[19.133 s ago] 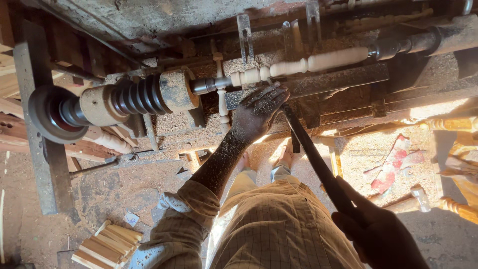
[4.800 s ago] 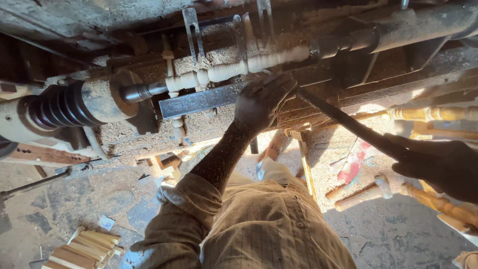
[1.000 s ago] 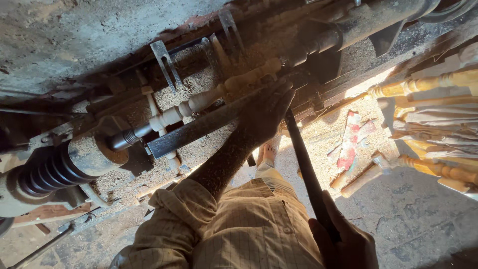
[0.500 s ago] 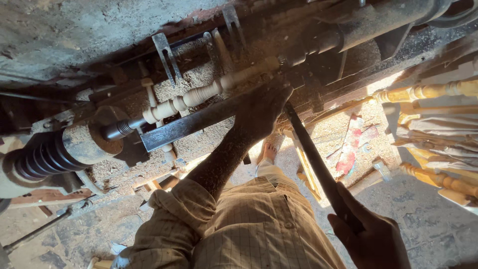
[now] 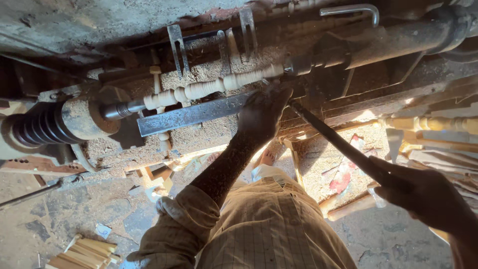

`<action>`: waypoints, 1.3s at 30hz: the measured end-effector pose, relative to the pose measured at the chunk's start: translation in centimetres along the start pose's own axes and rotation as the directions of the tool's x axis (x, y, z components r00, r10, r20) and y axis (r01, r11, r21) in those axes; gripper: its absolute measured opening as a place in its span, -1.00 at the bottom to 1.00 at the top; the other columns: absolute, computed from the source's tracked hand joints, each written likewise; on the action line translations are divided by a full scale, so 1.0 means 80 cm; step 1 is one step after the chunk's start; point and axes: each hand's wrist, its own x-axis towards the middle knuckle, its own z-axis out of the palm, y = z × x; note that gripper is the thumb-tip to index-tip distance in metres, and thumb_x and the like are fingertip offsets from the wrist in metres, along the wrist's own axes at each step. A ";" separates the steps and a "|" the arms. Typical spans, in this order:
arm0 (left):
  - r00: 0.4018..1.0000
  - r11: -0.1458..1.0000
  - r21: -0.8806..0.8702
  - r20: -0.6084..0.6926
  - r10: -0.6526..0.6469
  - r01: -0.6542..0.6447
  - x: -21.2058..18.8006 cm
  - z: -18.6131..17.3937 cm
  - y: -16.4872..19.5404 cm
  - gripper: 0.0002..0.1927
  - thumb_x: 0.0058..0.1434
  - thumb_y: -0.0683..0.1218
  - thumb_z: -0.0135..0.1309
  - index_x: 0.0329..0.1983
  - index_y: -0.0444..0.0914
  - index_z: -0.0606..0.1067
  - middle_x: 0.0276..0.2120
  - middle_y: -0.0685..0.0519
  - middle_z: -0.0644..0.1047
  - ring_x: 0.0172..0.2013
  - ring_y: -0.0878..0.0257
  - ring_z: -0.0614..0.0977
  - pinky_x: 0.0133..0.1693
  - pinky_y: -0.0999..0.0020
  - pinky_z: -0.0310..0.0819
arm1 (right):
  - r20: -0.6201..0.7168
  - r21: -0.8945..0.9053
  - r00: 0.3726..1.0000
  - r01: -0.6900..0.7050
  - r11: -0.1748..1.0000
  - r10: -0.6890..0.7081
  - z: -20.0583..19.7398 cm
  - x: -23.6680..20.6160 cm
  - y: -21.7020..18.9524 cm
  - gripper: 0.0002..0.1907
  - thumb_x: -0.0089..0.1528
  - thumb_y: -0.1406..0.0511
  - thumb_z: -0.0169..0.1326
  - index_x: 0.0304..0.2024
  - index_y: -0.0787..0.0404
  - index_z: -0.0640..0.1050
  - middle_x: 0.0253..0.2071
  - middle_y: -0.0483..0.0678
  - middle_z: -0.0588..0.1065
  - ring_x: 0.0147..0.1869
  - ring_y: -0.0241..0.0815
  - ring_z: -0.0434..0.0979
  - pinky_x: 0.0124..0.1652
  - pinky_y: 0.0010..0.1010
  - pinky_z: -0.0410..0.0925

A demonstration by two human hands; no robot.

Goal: The person uses a chisel to shape a rotating wooden spindle on a lathe, creating decorative beads and grooves. The person holds the chisel with both hands and guides it along the spinning wood, removing shavings to refine the profile.

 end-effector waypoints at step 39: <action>0.978 0.975 -0.113 0.064 0.198 -0.190 -0.008 -0.004 -0.045 -0.63 0.32 -0.22 0.18 0.20 -0.28 0.51 0.17 -0.11 0.57 0.23 0.06 0.57 0.28 0.13 0.46 | -0.278 0.343 0.941 -0.091 0.935 0.193 0.086 -0.146 -0.166 -0.34 0.16 0.02 0.30 0.32 -0.26 0.49 0.00 -0.04 0.69 0.04 -0.17 0.72 0.08 -0.27 0.49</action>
